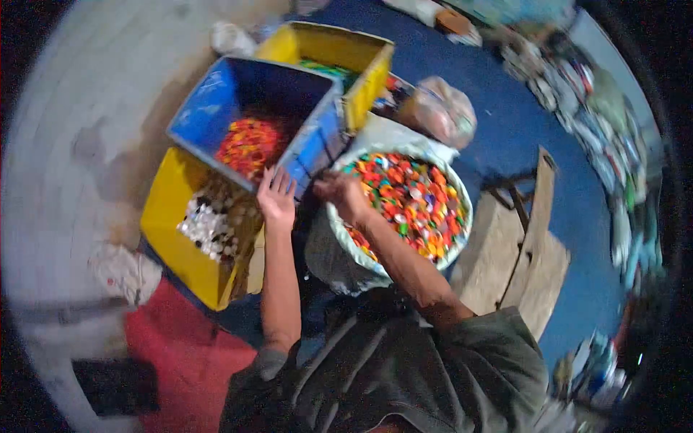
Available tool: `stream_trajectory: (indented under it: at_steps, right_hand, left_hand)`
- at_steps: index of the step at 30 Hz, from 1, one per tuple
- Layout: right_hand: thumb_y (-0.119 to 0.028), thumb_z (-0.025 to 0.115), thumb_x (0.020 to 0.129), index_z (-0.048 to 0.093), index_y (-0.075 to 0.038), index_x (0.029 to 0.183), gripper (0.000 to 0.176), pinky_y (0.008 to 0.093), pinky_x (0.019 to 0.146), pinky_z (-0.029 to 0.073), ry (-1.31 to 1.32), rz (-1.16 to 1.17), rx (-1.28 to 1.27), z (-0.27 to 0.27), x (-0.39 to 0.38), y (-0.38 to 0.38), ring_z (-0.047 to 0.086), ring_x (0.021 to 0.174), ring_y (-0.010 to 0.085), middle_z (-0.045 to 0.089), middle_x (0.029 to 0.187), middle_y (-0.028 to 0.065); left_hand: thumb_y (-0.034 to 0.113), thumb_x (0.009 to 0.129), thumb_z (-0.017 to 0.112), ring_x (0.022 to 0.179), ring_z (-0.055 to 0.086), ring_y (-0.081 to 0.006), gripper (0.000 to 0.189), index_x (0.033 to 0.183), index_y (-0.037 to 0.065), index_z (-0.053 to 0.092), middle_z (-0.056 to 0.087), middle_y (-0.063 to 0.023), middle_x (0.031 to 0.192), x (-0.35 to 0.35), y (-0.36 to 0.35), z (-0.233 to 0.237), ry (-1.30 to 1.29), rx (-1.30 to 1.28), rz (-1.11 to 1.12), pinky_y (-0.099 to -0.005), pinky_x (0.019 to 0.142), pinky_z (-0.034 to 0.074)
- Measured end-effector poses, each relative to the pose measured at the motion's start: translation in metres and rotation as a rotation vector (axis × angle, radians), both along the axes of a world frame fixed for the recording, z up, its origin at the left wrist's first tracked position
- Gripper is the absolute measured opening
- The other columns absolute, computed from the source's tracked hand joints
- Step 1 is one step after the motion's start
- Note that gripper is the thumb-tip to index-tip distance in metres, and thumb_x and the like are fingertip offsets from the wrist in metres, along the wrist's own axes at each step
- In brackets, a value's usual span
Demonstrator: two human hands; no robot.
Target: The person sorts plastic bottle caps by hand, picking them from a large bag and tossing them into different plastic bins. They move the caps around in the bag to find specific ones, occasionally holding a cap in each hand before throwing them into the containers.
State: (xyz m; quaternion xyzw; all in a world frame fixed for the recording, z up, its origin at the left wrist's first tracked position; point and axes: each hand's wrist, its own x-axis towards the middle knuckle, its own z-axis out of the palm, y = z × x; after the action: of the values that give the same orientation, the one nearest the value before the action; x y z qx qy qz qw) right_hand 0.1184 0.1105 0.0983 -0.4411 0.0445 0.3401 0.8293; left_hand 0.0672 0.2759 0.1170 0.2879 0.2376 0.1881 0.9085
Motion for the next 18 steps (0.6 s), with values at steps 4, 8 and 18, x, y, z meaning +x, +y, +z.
stream_trajectory:
  at_steps: [4,8,18]
  right_hand:
    - [-0.006,0.056,0.083,0.06,0.004,0.111,0.031,0.0298,0.072,0.05,0.029,-0.123,-0.212,-0.029,-0.059,-0.08,0.06,0.08,0.0164,0.062,0.091,0.0085]
    - [-0.009,0.057,0.085,0.054,0.001,0.116,0.033,0.0273,0.072,0.05,0.042,-0.201,-0.548,-0.056,-0.104,-0.161,0.061,0.085,0.0163,0.064,0.099,0.0078]
    - [-0.013,0.062,0.085,0.059,0.004,0.109,0.03,0.0254,0.07,0.047,0.168,-0.627,-0.599,-0.112,-0.188,-0.263,0.058,0.079,0.0123,0.064,0.092,0.0061]
  left_hand:
    - [0.019,0.084,0.066,0.076,0.053,-0.0136,0.03,0.109,0.006,0.054,0.059,-0.0032,0.1,-0.019,-0.076,-0.071,0.239,0.346,-0.291,-0.0262,0.075,0.046]
    - [0.02,0.08,0.073,0.081,0.058,-0.0131,0.041,0.111,0.002,0.053,0.062,-0.0043,0.087,-0.034,-0.156,-0.107,0.274,0.731,-0.496,-0.0277,0.07,0.046]
    - [0.019,0.075,0.073,0.094,0.054,-0.0296,0.048,0.112,0.001,0.048,0.059,-0.0133,0.103,0.003,-0.236,-0.14,-0.027,1.718,-0.595,-0.0424,0.083,0.042]
